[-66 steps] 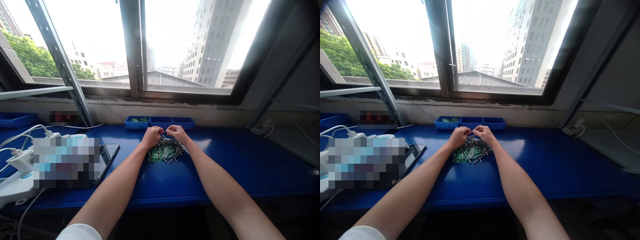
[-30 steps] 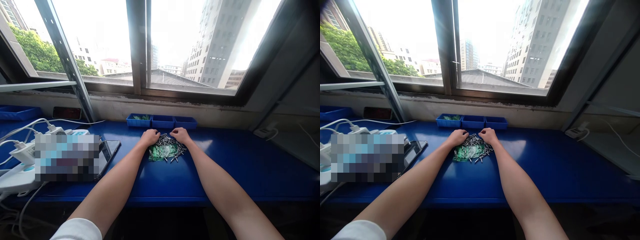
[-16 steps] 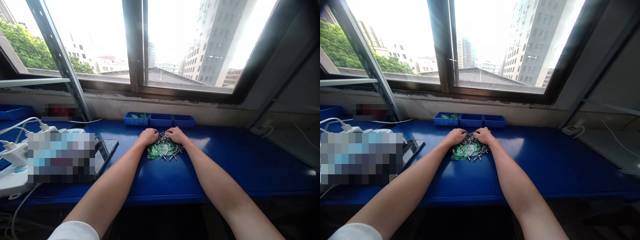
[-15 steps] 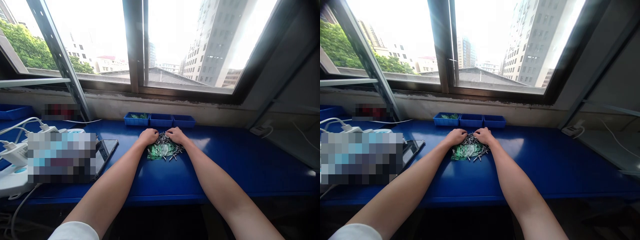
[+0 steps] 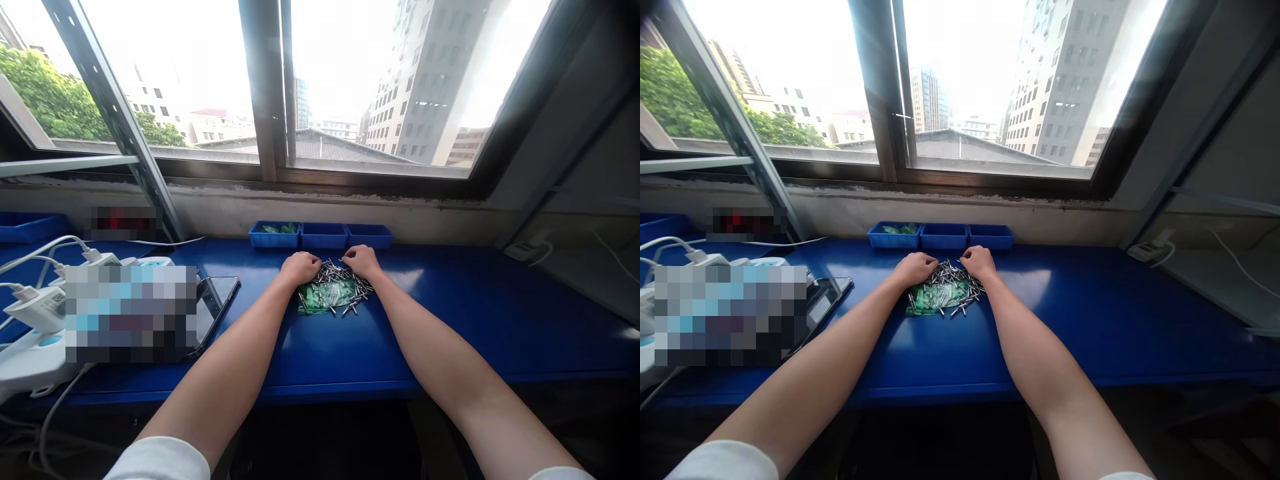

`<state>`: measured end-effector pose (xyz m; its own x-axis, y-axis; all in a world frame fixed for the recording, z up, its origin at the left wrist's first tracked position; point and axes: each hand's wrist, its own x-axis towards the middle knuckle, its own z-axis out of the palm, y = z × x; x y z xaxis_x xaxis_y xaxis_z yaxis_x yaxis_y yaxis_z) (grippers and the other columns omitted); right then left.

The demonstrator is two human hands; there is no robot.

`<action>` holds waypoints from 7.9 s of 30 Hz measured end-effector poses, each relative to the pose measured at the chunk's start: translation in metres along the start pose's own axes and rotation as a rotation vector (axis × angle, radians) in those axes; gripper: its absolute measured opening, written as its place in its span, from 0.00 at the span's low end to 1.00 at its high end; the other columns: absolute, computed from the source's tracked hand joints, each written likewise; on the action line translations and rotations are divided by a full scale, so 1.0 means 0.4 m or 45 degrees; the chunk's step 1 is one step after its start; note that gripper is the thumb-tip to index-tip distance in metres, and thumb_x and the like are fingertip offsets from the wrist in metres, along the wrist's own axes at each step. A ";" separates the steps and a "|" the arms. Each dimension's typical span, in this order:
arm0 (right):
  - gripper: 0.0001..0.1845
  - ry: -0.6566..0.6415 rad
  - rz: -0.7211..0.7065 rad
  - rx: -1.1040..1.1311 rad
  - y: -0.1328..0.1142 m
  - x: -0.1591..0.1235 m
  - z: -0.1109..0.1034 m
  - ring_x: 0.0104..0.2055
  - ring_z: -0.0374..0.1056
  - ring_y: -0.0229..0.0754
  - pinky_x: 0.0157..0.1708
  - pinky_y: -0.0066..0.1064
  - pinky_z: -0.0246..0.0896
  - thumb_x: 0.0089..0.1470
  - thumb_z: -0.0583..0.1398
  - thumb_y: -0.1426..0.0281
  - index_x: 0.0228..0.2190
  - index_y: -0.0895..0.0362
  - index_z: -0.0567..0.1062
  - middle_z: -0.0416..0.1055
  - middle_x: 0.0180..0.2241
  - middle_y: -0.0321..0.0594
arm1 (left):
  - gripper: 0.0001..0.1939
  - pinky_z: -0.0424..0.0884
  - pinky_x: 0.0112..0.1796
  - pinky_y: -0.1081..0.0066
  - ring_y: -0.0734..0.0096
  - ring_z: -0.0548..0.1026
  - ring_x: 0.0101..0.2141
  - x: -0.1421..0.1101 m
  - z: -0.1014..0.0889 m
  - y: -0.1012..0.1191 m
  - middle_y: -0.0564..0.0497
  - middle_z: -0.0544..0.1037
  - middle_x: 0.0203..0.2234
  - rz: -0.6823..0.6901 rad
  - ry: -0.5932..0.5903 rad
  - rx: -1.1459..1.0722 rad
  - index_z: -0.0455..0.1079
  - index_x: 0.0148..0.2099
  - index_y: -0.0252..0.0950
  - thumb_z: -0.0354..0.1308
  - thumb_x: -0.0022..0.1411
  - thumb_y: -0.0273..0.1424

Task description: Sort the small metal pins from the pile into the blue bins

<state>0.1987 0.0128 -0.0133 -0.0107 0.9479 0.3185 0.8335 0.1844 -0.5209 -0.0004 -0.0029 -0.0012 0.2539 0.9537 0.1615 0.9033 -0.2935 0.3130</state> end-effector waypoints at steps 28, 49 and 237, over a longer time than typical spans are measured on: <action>0.16 -0.170 -0.290 0.851 -0.070 -0.035 -0.043 0.25 0.64 0.36 0.27 0.27 0.60 0.45 0.59 0.59 0.27 0.61 0.75 0.73 0.26 0.40 | 0.14 0.67 0.45 0.71 0.65 0.73 0.42 -0.006 -0.012 0.035 0.49 0.77 0.40 0.311 0.366 -0.255 0.73 0.44 0.37 0.49 0.62 0.32; 0.33 0.312 0.071 -0.236 0.054 0.026 -0.031 0.51 0.50 0.57 0.49 0.49 0.50 0.45 0.57 0.62 0.54 0.58 0.62 0.55 0.58 0.46 | 0.17 0.65 0.46 0.69 0.62 0.71 0.44 0.010 0.002 -0.017 0.45 0.73 0.44 -0.106 0.323 -0.043 0.71 0.46 0.37 0.45 0.58 0.27; 0.28 0.225 -0.274 -0.062 -0.012 0.015 -0.007 0.50 0.54 0.52 0.49 0.45 0.51 0.45 0.56 0.65 0.51 0.55 0.69 0.66 0.51 0.41 | 0.15 0.63 0.47 0.62 0.59 0.69 0.46 0.005 0.006 -0.008 0.46 0.74 0.44 -0.061 0.475 -0.032 0.70 0.47 0.38 0.48 0.60 0.34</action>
<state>0.1962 0.0169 -0.0064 -0.0975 0.8272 0.5534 0.8482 0.3599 -0.3886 -0.0021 0.0001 -0.0043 0.0637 0.8780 0.4744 0.9012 -0.2548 0.3506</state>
